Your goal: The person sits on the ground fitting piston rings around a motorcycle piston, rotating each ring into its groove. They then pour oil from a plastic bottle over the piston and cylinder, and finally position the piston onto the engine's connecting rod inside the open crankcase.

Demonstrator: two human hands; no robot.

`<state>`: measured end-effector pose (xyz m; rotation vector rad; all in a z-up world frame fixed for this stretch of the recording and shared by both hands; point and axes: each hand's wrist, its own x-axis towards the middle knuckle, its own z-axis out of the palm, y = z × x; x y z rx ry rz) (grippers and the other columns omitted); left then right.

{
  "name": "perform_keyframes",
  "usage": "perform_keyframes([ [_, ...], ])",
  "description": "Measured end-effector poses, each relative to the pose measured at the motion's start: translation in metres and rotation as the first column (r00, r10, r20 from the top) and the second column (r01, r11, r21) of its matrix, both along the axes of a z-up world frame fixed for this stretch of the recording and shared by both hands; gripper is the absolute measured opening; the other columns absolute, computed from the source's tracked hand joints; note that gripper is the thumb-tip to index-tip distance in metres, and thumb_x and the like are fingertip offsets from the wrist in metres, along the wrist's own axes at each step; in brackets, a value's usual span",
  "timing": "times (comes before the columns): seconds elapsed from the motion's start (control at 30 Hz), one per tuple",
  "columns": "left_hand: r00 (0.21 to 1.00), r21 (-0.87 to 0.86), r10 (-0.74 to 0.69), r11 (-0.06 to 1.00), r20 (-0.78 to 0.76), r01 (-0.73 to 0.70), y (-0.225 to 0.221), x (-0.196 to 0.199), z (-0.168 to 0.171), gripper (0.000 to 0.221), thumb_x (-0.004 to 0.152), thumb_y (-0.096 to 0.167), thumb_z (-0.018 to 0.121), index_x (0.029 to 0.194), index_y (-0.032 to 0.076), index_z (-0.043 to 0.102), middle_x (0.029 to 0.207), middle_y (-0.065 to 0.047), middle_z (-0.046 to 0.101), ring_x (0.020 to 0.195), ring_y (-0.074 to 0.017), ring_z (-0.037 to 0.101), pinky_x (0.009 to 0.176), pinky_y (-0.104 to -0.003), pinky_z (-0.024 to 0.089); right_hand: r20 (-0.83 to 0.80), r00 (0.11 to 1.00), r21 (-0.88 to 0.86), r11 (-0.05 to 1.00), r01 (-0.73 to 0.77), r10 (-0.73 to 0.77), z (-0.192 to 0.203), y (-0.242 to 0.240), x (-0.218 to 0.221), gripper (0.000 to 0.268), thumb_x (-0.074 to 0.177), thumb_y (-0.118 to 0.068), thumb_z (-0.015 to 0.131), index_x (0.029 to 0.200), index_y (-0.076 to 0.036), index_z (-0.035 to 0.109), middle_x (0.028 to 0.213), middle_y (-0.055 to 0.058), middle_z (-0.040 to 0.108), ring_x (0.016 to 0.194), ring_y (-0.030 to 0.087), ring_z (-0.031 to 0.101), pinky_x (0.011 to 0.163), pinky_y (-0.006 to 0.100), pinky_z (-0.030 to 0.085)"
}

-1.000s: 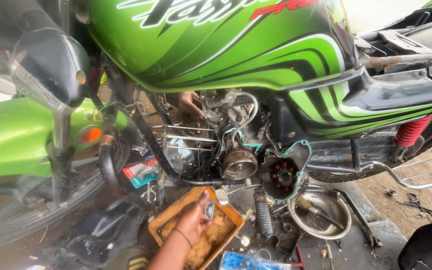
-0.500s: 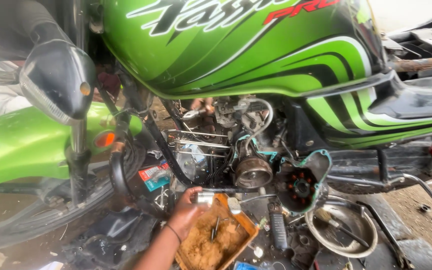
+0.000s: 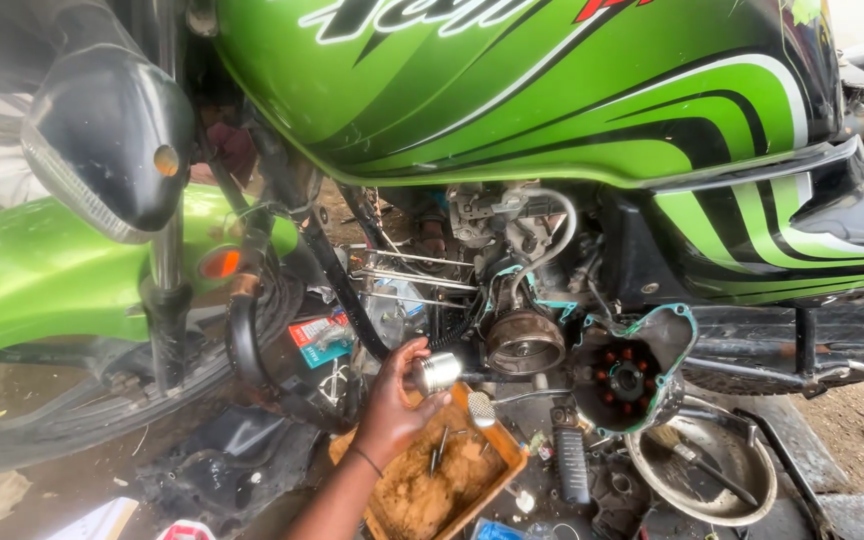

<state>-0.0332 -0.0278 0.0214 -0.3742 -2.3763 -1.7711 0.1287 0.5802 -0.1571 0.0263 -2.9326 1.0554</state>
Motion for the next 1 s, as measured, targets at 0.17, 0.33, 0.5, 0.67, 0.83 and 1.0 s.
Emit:
perform_keyframes([
  [0.17, 0.998, 0.131, -0.069, 0.989, -0.008, 0.070, -0.006, -0.017, -0.036, 0.085, 0.071, 0.010, 0.088, 0.145, 0.015, 0.047, 0.133, -0.008, 0.060, 0.122, -0.0218, 0.061, 0.099, -0.036, 0.057, 0.091, 0.995, 0.156, 0.987, -0.046, 0.032, 0.048, -0.011, -0.051, 0.054, 0.081, -0.048, 0.078, 0.126, -0.019, 0.069, 0.105, 0.006, 0.081, 0.095, 0.020, 0.074, 0.085, 0.036, 0.062],
  [0.33, 0.986, -0.523, -0.069, 0.852, -0.153, -0.022, -0.008, 0.000, -0.036, 0.071, 0.068, 0.024, 0.090, 0.132, 0.013, 0.060, 0.121, -0.016, 0.062, 0.111, -0.0349, 0.062, 0.094, -0.043, 0.054, 0.375, 0.927, 0.288, 0.954, -0.086, -0.030, 0.087, -0.029, 0.026, 0.052, 0.081, -0.047, 0.079, 0.124, -0.019, 0.071, 0.102, 0.006, 0.083, 0.093, 0.020, 0.076, 0.086, 0.036, 0.063],
  [0.5, 0.937, -0.762, -0.236, 0.548, 0.256, 0.346, 0.026, 0.029, -0.007, 0.061, 0.070, 0.025, 0.082, 0.125, 0.012, 0.062, 0.123, -0.017, 0.062, 0.112, -0.0365, 0.064, 0.096, -0.046, 0.053, 0.607, 0.794, 0.319, 0.927, -0.199, -0.038, 0.156, -0.069, 0.012, 0.048, 0.081, -0.047, 0.078, 0.119, -0.018, 0.075, 0.106, 0.005, 0.082, 0.097, 0.020, 0.078, 0.089, 0.036, 0.062],
  [0.67, 0.846, -0.822, -0.208, 0.210, 0.491, 0.529, 0.047, 0.024, -0.005, 0.051, 0.075, 0.025, 0.080, 0.122, 0.011, 0.066, 0.131, -0.018, 0.059, 0.119, -0.0363, 0.061, 0.103, -0.045, 0.051, 0.833, 0.491, 0.137, 0.763, -0.632, 0.256, 0.116, -0.203, -0.016, 0.046, 0.085, -0.048, 0.072, 0.115, -0.013, 0.074, 0.121, 0.007, 0.073, 0.114, 0.024, 0.068, 0.104, 0.037, 0.051],
  [0.83, 0.867, -0.856, -0.112, 0.144, 0.485, 0.497, 0.061, 0.016, -0.002, 0.044, 0.081, 0.018, 0.077, 0.122, 0.009, 0.067, 0.140, -0.017, 0.055, 0.126, -0.0340, 0.058, 0.105, -0.045, 0.050, 0.748, 0.626, 0.257, 0.773, -0.580, 0.220, -0.080, -0.315, -0.003, 0.027, 0.091, -0.023, 0.064, 0.108, -0.003, 0.070, 0.113, 0.022, 0.071, 0.109, 0.039, 0.069, 0.094, 0.048, 0.056],
  [1.0, 0.877, -0.859, -0.047, 0.185, 0.478, 0.478, 0.044, 0.003, -0.016, 0.048, 0.082, 0.020, 0.075, 0.128, 0.011, 0.062, 0.141, -0.017, 0.053, 0.126, -0.0350, 0.058, 0.104, -0.046, 0.050, 0.662, 0.724, 0.351, 0.934, -0.070, -0.195, -0.156, -0.351, -0.001, 0.032, 0.090, -0.019, 0.064, 0.117, -0.002, 0.065, 0.120, 0.026, 0.066, 0.109, 0.042, 0.069, 0.094, 0.048, 0.056],
])
